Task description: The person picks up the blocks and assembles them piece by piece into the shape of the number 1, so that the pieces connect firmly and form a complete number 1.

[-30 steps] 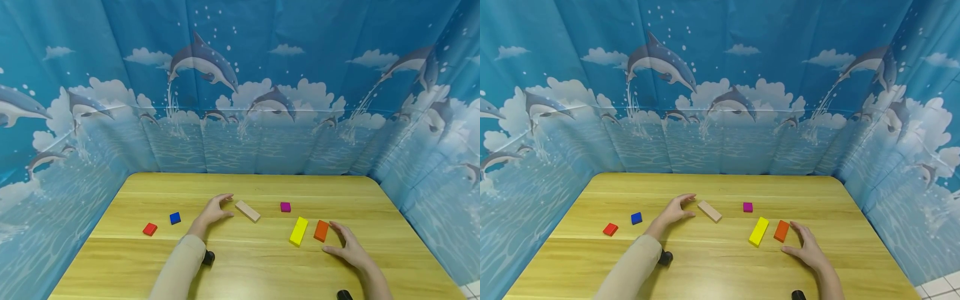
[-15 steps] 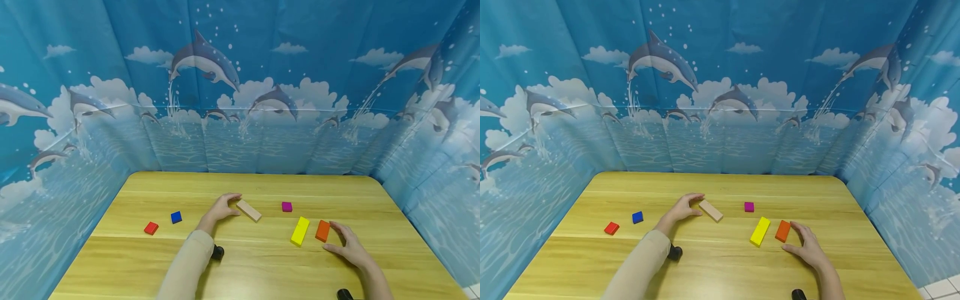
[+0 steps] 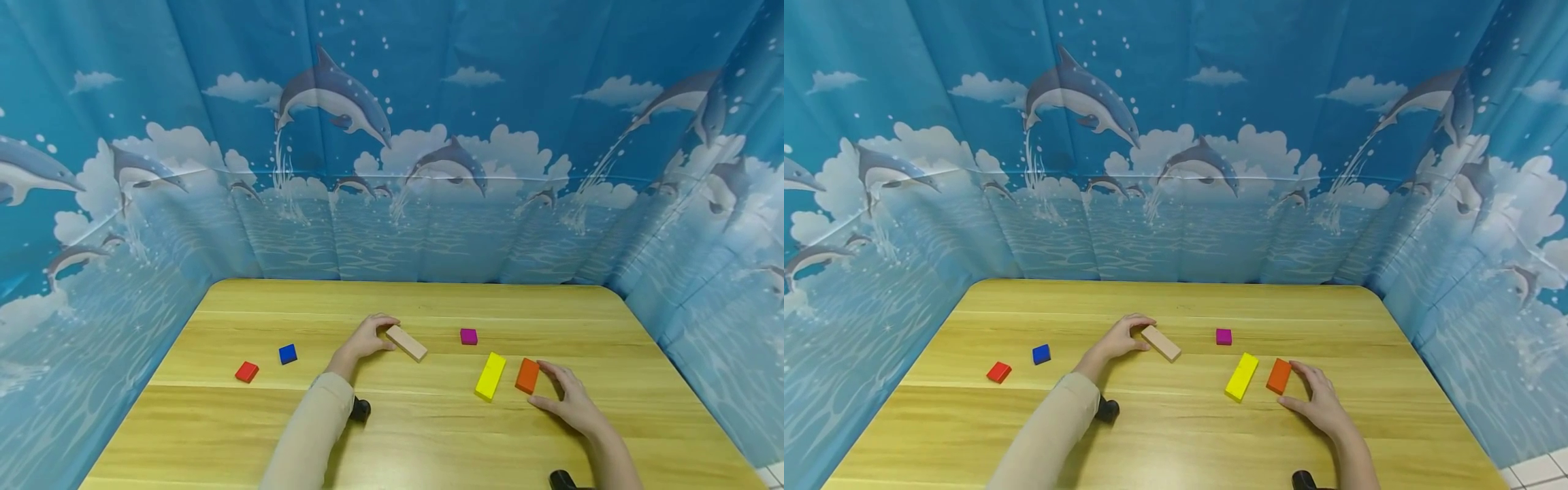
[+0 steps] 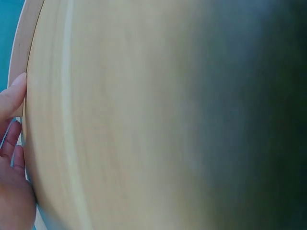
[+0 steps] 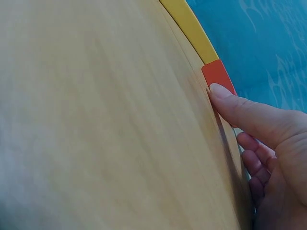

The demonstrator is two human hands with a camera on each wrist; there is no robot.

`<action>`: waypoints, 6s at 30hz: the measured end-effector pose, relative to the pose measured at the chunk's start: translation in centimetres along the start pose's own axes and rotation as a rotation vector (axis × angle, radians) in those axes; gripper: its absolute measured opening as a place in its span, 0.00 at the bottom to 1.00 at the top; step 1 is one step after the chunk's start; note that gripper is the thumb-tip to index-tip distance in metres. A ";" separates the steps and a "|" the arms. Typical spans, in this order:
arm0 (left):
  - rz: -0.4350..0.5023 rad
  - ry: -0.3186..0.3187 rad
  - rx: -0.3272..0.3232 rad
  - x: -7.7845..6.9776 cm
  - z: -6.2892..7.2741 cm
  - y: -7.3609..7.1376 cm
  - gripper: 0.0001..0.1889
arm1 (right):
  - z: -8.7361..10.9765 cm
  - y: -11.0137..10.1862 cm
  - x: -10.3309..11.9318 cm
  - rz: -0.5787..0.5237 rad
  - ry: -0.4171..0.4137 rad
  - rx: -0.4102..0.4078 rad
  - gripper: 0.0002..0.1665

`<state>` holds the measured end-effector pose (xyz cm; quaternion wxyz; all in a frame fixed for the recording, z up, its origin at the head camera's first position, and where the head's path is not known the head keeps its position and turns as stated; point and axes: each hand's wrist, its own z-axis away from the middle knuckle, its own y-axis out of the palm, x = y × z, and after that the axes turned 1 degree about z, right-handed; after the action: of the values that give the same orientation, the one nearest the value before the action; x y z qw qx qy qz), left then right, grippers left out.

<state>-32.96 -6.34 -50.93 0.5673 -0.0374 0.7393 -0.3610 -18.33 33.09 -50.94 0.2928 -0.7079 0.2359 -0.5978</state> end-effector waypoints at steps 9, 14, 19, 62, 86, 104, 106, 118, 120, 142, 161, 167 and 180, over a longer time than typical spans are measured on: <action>0.052 -0.035 -0.023 -0.1 0.1 -0.1 0.20 | 0.0 0.0 0.1 -0.006 0.038 0.007 0.40; 0.055 -0.049 -0.032 0.1 0.0 -0.1 0.18 | -0.1 0.1 0.1 0.007 0.074 0.012 0.42; 0.067 -0.052 -0.042 0.2 0.0 -0.2 0.17 | -0.1 0.3 0.3 0.027 0.105 0.012 0.43; 0.136 -0.019 -0.131 -1.9 4.1 -1.3 0.17 | -0.5 0.0 1.2 0.026 0.129 0.017 0.42; 0.153 0.003 -0.104 -6.9 11.1 1.1 0.16 | -1.4 -0.5 1.0 -0.001 0.145 0.043 0.42; 0.192 0.077 -0.104 -4.1 12.8 3.4 0.16 | -1.9 -0.5 1.2 -0.006 0.134 0.041 0.41; 0.194 0.081 -0.106 -4.0 12.9 3.5 0.16 | -2.0 -0.5 1.2 -0.008 0.127 0.036 0.41; 0.165 0.121 -0.103 -3.5 13.3 4.0 0.17 | -2.0 -0.4 1.0 -0.009 0.129 0.036 0.41; 0.155 0.135 -0.103 -3.4 13.4 4.0 0.17 | -2.0 -0.4 1.0 -0.010 0.130 0.037 0.41; 0.086 0.131 -0.084 -3.3 13.7 4.5 0.17 | -1.4 0.0 0.6 -0.009 0.105 0.022 0.41; 0.081 0.158 -0.080 -2.9 14.5 4.7 0.18 | -0.3 0.8 0.7 0.004 0.130 -0.031 0.43; 0.072 0.175 -0.092 -2.8 14.6 4.8 0.18 | 0.0 1.1 0.9 -0.059 0.160 -0.080 0.42; 0.041 0.200 -0.098 -2.3 14.5 5.0 0.18 | -1.6 2.5 4.2 -0.041 0.014 -0.193 0.35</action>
<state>-17.79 -8.73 -53.37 0.4955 -0.0137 0.8096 -0.3145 -19.17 28.26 -49.51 0.2095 -0.7334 0.2799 -0.5830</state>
